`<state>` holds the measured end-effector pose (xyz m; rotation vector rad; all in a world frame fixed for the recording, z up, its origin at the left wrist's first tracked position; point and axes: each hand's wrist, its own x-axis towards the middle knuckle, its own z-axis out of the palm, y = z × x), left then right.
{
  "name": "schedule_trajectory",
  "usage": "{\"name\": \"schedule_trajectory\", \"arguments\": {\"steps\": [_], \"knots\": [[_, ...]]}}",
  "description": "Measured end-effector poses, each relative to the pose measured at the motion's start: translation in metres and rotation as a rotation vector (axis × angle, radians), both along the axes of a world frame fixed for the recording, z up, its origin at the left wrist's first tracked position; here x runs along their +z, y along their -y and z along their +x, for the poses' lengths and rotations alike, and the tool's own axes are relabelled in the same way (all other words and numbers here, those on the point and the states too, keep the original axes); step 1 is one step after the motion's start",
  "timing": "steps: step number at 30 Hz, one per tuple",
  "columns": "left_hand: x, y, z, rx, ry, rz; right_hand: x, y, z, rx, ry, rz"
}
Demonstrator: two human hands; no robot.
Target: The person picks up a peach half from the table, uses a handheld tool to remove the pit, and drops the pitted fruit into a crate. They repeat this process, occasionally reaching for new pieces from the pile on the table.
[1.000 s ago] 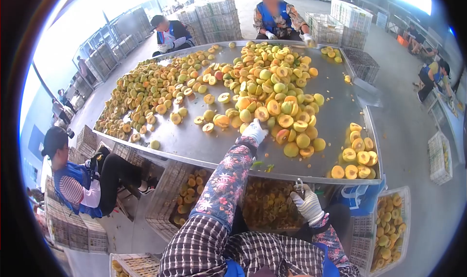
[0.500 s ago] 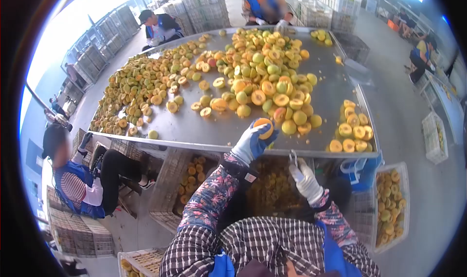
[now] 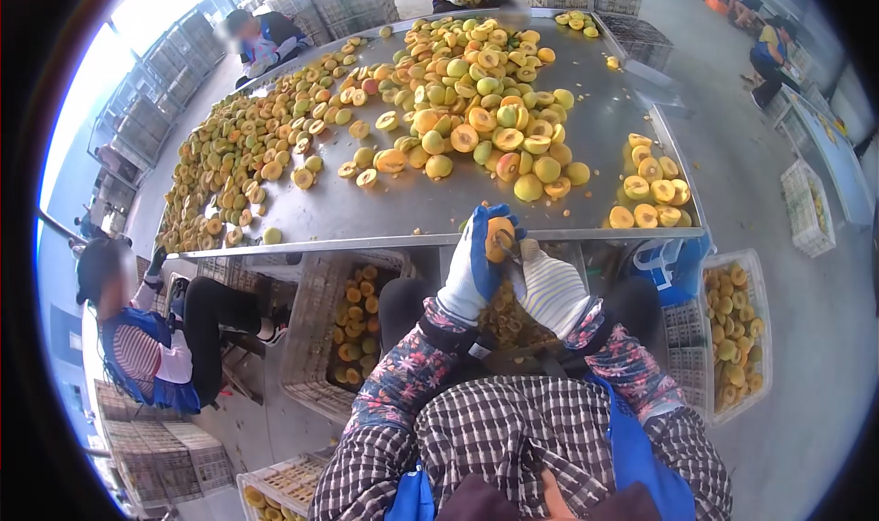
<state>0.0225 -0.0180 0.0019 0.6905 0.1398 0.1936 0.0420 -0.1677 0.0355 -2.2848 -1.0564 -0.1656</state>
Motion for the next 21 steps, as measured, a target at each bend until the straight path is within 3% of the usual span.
{"name": "schedule_trajectory", "arguments": {"steps": [1, 3, 4, 6, 7, 9, 12, 13, 15, 16, 18, 19, 21], "knots": [[-0.006, -0.001, -0.001, -0.005, -0.001, 0.000, -0.002, -0.001, -0.001, 0.012, -0.015, -0.013], [-0.006, -0.005, -0.006, 0.195, 0.161, 1.014, -0.001, -0.002, -0.003, 0.013, -0.048, -0.056], [0.000, -0.007, -0.008, 0.190, 0.163, 1.015, -0.001, -0.001, -0.003, 0.018, -0.080, -0.099], [0.012, -0.010, -0.015, 0.195, 0.177, 1.401, -0.005, 0.003, -0.002, 0.036, -0.100, -0.119], [0.009, -0.010, -0.015, 0.190, 0.174, 1.402, -0.010, 0.005, -0.001, 0.081, -0.101, -0.157], [0.005, -0.006, -0.014, -0.124, -0.105, 0.228, -0.020, 0.009, 0.000, 0.122, -0.108, -0.195], [0.006, -0.003, -0.010, -0.109, -0.104, 0.255, -0.036, 0.010, 0.002, 0.171, -0.235, -0.131], [0.004, -0.002, -0.009, -0.111, -0.108, 0.255, -0.043, 0.008, 0.002, 0.229, -0.270, 0.116], [0.002, 0.000, -0.007, 0.015, 0.039, 0.827, -0.063, -0.003, 0.004, 0.305, -0.199, 0.544], [0.009, 0.002, -0.008, 0.005, 0.037, 0.831, -0.046, 0.001, 0.005, 0.297, -0.201, 0.550], [0.022, 0.006, -0.010, 0.028, 0.118, 1.114, -0.008, 0.019, 0.004, 0.233, -1.551, 0.451], [0.019, 0.007, -0.009, 0.017, 0.119, 1.116, 0.001, 0.021, 0.002, 0.163, -1.668, 0.459], [0.012, 0.010, -0.001, -0.131, -0.074, 0.236, -0.001, 0.029, 0.007, 0.231, -1.775, 0.506]]}}
